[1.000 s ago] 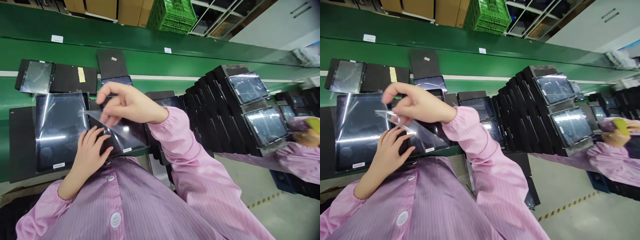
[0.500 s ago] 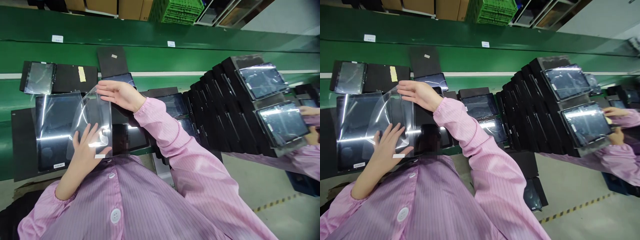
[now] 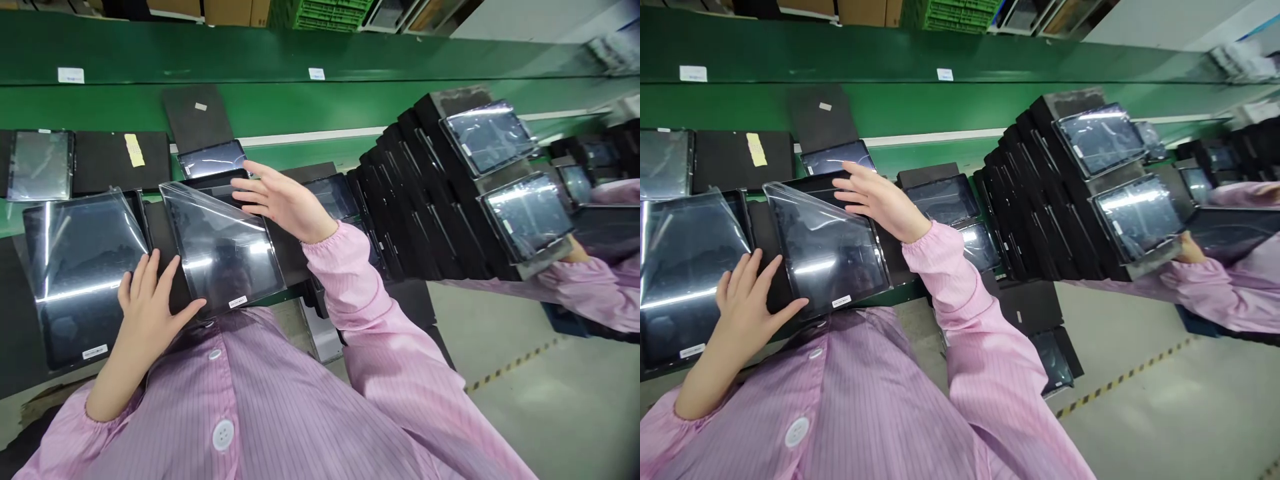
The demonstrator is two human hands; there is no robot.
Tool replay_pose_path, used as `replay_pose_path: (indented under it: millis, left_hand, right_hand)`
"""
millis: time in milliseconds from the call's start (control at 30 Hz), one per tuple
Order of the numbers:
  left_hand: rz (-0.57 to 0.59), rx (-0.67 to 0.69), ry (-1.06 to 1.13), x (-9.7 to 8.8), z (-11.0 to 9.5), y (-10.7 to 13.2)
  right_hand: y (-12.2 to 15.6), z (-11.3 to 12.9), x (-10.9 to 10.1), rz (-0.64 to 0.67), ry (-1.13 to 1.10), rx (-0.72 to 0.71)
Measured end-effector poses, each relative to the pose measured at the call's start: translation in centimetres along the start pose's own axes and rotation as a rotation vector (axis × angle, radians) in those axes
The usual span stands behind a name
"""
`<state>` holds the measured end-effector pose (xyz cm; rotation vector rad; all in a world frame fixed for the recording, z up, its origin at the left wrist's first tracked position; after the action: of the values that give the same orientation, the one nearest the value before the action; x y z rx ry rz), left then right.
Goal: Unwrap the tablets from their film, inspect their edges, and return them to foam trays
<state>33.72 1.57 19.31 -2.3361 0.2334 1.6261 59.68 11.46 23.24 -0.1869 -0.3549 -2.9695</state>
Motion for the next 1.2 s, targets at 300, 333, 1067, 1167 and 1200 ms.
replay_pose_path:
  millis: [300,333,1067,1167,1200]
  left_hand:
    - [-0.138,-0.494,-0.135,-6.3,7.1,1.4]
    - [-0.116,-0.553,-0.162,-6.8,7.6,1.9]
    - [-0.111,-0.968,1.238,-4.3,11.5,1.9]
    - [-0.175,-1.003,1.425,-3.1,10.9,2.3]
    - [-0.203,-1.012,1.472,-2.8,10.7,2.5]
  right_hand:
    - [6.2,-3.7,0.4,-0.439,1.148,-0.227]
    - [6.6,-4.1,1.2,-0.477,1.168,-0.242]
    - [7.2,-2.8,3.5,-0.440,-0.085,0.027]
    - [6.6,-3.3,5.8,-0.340,-0.115,0.057]
    - [6.2,-3.8,6.9,-0.302,-0.127,0.072]
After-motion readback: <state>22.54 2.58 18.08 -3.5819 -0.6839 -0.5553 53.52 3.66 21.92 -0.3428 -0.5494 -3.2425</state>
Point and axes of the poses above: each hand's wrist, its own y-axis away from the middle knuckle, its own x-axis out of the palm, z = x × y, the point moved 5 cm from there along -y, towards the middle knuckle, and after that the axes turned 6 degrees about -z, right-handed, at the moved point
